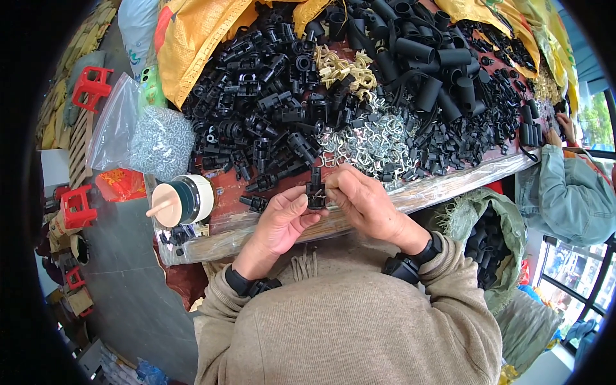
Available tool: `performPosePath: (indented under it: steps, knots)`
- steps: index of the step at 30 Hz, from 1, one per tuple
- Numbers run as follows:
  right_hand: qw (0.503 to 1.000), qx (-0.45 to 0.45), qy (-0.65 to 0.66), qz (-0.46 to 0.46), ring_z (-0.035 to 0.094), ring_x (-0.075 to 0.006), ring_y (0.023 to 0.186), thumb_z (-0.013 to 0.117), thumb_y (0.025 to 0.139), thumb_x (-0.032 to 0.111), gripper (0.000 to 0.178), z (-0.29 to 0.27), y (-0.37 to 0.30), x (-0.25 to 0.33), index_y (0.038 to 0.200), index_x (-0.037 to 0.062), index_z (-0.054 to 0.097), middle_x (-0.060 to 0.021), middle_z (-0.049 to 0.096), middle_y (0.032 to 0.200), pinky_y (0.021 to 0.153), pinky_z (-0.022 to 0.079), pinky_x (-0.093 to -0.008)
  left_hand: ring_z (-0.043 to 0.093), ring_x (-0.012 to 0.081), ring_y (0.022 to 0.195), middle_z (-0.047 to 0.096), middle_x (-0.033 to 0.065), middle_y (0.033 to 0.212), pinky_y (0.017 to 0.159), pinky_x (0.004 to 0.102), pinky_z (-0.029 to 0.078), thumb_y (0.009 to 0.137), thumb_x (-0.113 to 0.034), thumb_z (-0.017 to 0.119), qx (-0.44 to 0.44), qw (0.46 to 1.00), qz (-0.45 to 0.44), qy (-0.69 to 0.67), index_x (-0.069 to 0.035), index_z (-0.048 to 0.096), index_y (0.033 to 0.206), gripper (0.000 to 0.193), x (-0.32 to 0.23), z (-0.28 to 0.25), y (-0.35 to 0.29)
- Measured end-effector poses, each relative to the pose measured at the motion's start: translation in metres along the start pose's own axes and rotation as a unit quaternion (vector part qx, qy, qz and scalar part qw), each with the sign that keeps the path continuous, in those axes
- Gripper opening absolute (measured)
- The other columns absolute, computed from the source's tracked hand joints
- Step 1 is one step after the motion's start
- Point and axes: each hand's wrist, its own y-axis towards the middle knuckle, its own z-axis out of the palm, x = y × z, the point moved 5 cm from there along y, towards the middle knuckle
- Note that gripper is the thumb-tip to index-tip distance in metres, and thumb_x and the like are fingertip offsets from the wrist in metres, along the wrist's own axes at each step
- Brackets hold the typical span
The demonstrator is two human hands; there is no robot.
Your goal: Assembling small black plastic components by inserting metal pins into them at a production workbench.
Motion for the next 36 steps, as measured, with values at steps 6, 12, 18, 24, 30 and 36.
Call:
performPosePath:
  steps: [6,12,18,24,30,36]
  knots:
    - [0.995,0.009,-0.079,-0.055,0.049,-0.0258,0.062,0.055,0.074,0.000,0.011,0.004,0.001,0.007,0.081,0.0023,0.046,-0.0090,0.048,0.073,0.056,0.040,-0.0327,0.060,0.0179,0.084,0.059,0.0072,0.099,0.070,0.0232,0.050,0.084,-0.015,0.054,0.005,1.000,-0.007,0.006,-0.001,0.052,0.109,0.028,0.001,0.000,0.000]
    - [0.975,0.040,-0.202,-0.082,0.047,-0.0223,0.060,0.056,0.066,0.003,0.017,0.009,-0.002,0.006,0.080,0.0053,0.047,-0.0066,0.047,0.075,0.054,0.038,-0.0310,0.060,0.0161,0.085,0.059,0.0063,0.100,0.070,0.0223,0.050,0.085,-0.015,0.054,0.005,1.000,-0.011,0.013,0.000,0.053,0.108,0.028,0.001,0.002,0.001]
    - [0.979,0.057,-0.172,-0.097,0.047,-0.0205,0.059,0.055,0.062,0.007,0.020,0.003,0.000,0.006,0.080,0.0062,0.047,-0.0048,0.045,0.073,0.055,0.038,-0.0299,0.060,0.0162,0.083,0.059,0.0072,0.099,0.068,0.0222,0.050,0.084,-0.015,0.054,-0.002,0.999,-0.025,0.020,0.001,0.053,0.108,0.029,0.001,0.002,0.002]
    - [0.959,0.098,-0.228,-0.137,0.047,-0.0194,0.061,0.056,0.060,0.007,0.021,0.005,0.001,0.009,0.079,0.0059,0.048,-0.0047,0.045,0.072,0.055,0.038,-0.0294,0.060,0.0166,0.083,0.059,0.0077,0.099,0.068,0.0218,0.050,0.084,-0.016,0.055,-0.011,0.999,-0.031,0.036,0.001,0.053,0.108,0.029,0.003,-0.001,0.001]
    - [0.944,0.124,-0.256,-0.164,0.048,-0.0196,0.063,0.059,0.063,0.011,0.019,0.005,-0.001,0.006,0.078,0.0073,0.048,-0.0042,0.044,0.071,0.056,0.040,-0.0297,0.061,0.0163,0.081,0.060,0.0075,0.096,0.068,0.0211,0.050,0.083,-0.015,0.056,-0.014,0.997,-0.050,0.061,0.002,0.054,0.106,0.028,0.004,0.001,0.003]
    - [0.994,0.088,0.008,0.056,0.052,-0.0233,0.063,0.062,0.072,0.009,0.016,-0.004,-0.001,-0.019,0.079,0.0040,0.049,-0.0072,0.049,0.069,0.055,0.041,-0.0301,0.062,0.0195,0.078,0.060,0.0124,0.093,0.067,0.0232,0.052,0.083,-0.012,0.055,-0.019,0.996,-0.041,0.074,0.004,0.053,0.104,0.027,0.001,0.001,0.002]
